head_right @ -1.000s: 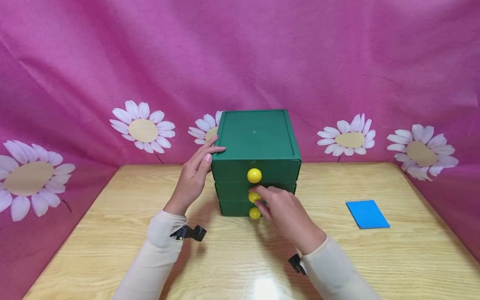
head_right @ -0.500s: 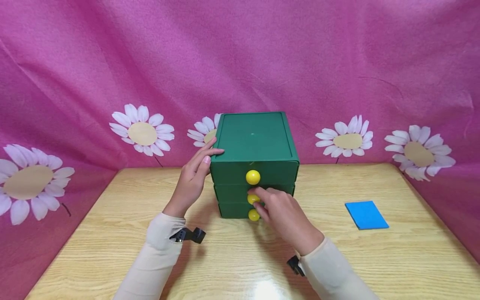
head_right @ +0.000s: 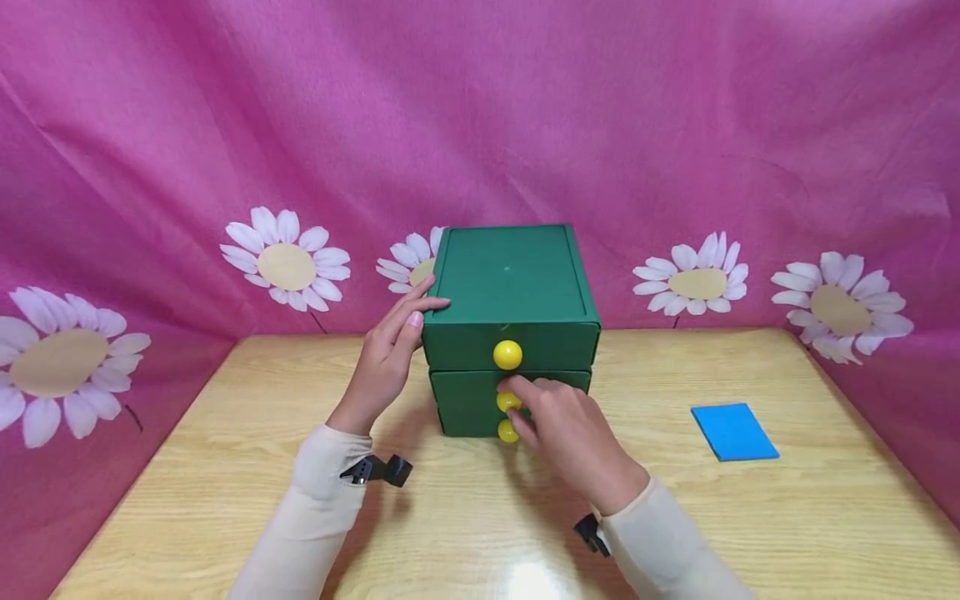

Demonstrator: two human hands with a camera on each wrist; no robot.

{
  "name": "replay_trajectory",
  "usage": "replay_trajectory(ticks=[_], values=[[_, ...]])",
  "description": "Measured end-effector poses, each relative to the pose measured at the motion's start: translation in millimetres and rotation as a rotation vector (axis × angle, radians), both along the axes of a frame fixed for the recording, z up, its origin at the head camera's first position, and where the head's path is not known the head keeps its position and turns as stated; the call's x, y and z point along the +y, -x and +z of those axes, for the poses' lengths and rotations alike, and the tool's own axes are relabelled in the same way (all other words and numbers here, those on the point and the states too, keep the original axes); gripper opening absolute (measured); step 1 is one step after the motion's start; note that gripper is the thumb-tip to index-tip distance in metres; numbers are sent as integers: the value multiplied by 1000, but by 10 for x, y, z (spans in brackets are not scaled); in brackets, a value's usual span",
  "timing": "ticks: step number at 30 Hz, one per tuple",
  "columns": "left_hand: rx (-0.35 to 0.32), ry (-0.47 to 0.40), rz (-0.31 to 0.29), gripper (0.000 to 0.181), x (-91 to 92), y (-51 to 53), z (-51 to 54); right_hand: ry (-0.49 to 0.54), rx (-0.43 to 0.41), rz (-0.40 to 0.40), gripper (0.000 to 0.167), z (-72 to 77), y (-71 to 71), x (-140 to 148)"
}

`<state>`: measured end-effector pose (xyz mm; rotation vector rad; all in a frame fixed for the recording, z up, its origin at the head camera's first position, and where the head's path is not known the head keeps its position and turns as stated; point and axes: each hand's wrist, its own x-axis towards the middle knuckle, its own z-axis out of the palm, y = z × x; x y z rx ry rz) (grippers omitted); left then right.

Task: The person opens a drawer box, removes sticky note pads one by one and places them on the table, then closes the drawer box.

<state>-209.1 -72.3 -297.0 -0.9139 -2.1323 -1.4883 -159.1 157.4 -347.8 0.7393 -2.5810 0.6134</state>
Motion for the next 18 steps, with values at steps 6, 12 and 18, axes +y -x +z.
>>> replay_trajectory(ticks=[6,12,18], values=[[-5,-1,-5,32,-3,-13,0,-24,16,-2,26,1,-20,-3],[1,1,-7,32,-6,-13,6,-46,47,-2,27,3,-21,-9],[4,4,2,32,-8,-10,4,-53,52,-6,26,-2,-21,-22]])
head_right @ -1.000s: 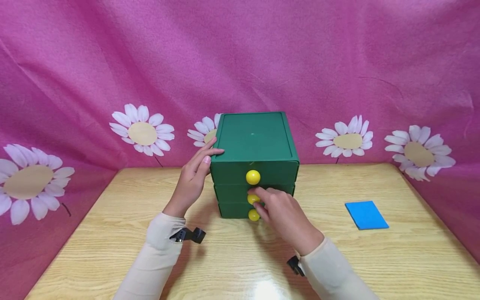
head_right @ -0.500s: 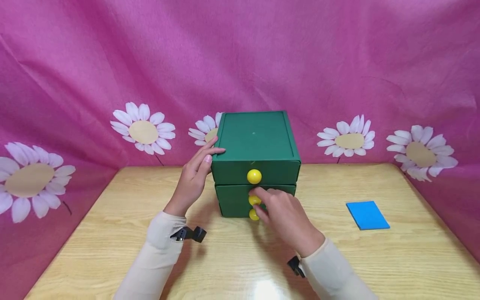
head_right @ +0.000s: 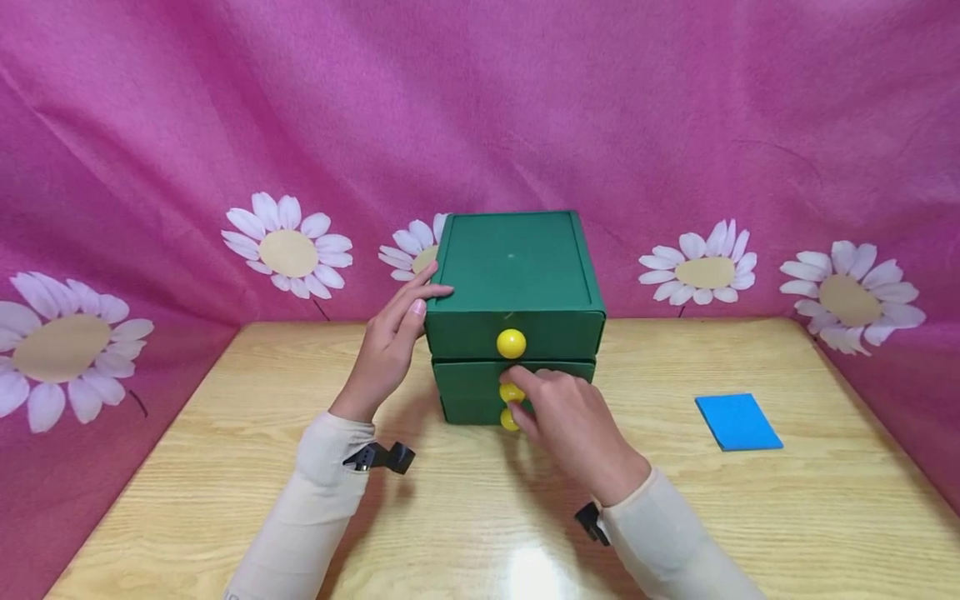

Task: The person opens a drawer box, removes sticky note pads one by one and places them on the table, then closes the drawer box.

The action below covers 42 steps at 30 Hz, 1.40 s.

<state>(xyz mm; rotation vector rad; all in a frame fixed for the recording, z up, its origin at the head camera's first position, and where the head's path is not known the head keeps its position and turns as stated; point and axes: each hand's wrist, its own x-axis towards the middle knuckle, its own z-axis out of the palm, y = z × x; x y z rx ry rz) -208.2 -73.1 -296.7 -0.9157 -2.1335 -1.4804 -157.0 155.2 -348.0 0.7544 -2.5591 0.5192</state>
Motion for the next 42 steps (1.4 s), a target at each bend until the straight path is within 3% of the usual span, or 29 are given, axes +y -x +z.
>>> replay_trajectory(ticks=[11,15,18,23,26,42], values=[[-4,-6,-5,32,3,10,-8,-7,4,-7,25,8,-4,-5],[26,-4,-2,33,-12,187,-184,-11,27,-1,25,2,-4,-1],[44,-4,2,34,-18,246,-246,-11,32,2,25,3,-6,1],[13,-11,-8,32,0,49,-52,-13,13,3,25,10,-16,-3],[0,0,-6,32,3,2,1,-15,9,2,25,12,-19,-2],[-8,-7,-16,32,-1,-6,-3,-10,17,15,24,8,-57,0]])
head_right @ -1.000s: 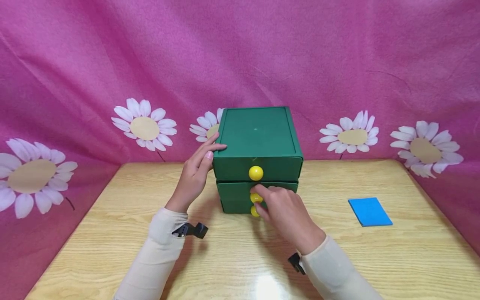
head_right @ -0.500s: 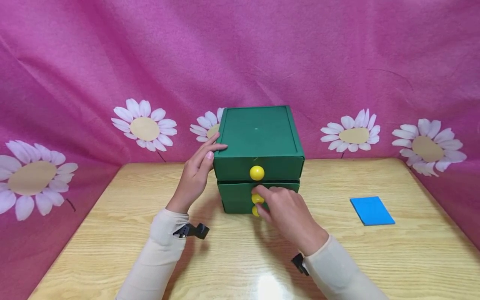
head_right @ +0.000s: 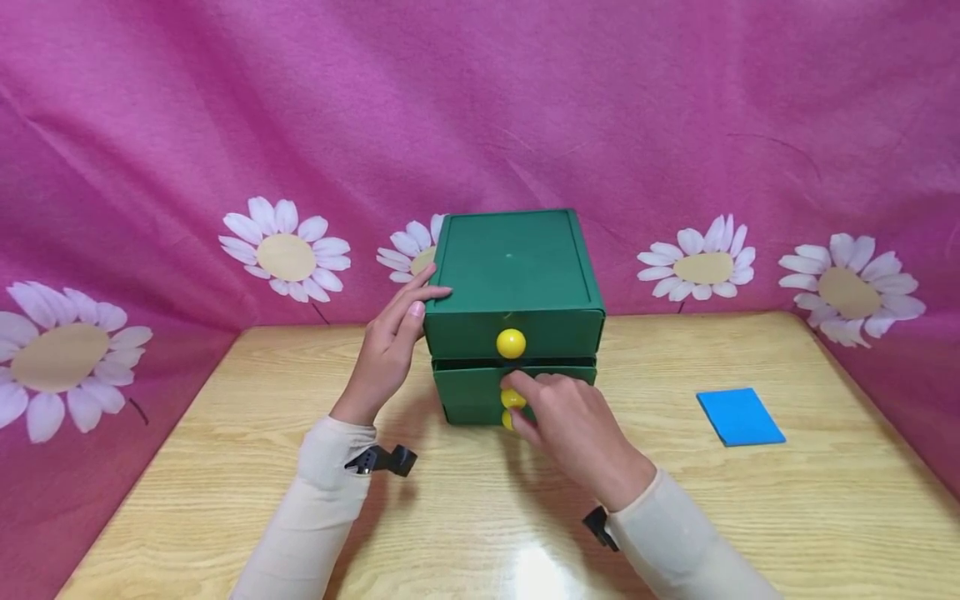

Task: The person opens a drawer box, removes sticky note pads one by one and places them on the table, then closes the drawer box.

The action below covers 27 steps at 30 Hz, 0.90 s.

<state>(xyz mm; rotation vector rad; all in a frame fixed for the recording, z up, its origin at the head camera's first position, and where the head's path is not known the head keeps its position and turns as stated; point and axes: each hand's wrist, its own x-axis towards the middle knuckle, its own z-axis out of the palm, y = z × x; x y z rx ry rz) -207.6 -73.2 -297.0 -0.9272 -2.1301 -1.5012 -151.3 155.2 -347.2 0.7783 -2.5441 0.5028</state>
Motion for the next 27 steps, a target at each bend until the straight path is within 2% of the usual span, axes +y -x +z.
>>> replay_trajectory(ticks=[27], values=[[10,6,-3,32,1,19,-11,-1,-38,-2,23,32,-106,-15]])
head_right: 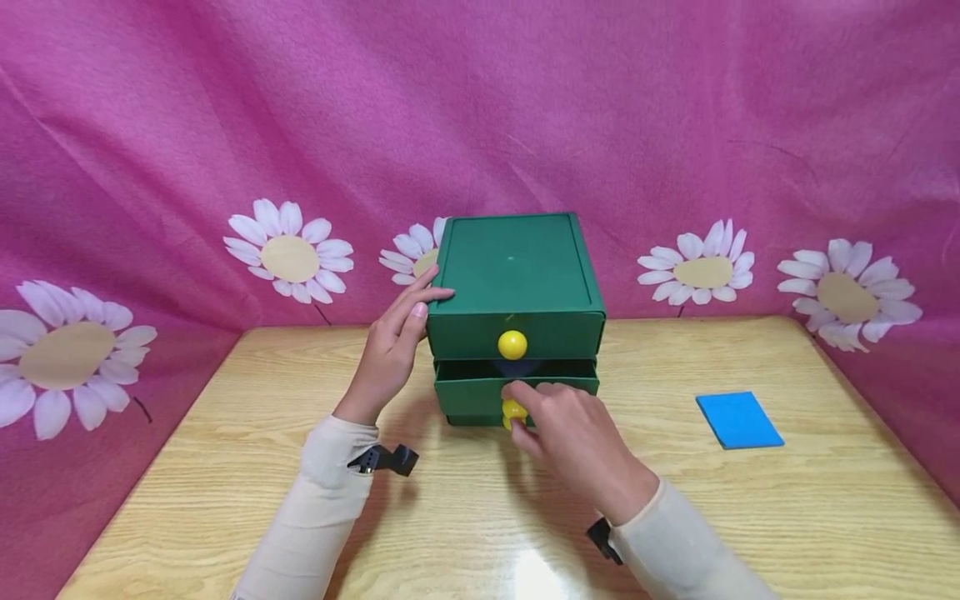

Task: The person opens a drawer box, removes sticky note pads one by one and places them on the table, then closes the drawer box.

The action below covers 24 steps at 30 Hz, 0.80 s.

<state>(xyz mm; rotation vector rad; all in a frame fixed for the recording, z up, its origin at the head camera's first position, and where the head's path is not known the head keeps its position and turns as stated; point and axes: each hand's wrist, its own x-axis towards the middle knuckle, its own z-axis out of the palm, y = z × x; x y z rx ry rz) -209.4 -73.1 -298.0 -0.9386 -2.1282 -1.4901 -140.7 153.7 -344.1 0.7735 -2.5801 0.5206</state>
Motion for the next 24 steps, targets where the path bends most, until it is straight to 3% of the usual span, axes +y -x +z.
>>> replay_trajectory(ticks=[4,11,18,24], values=[[4,-3,-2,32,0,24,-26,-3,10,-2,22,-1,-21,-4],[42,13,16,34,-26,256,-256,-5,20,-4,21,-2,-48,-1],[3,3,5,32,0,10,-10,-12,16,-10,21,-13,-75,-1],[-1,5,10,32,4,-7,12,-13,-17,-13,22,2,-105,-9]])
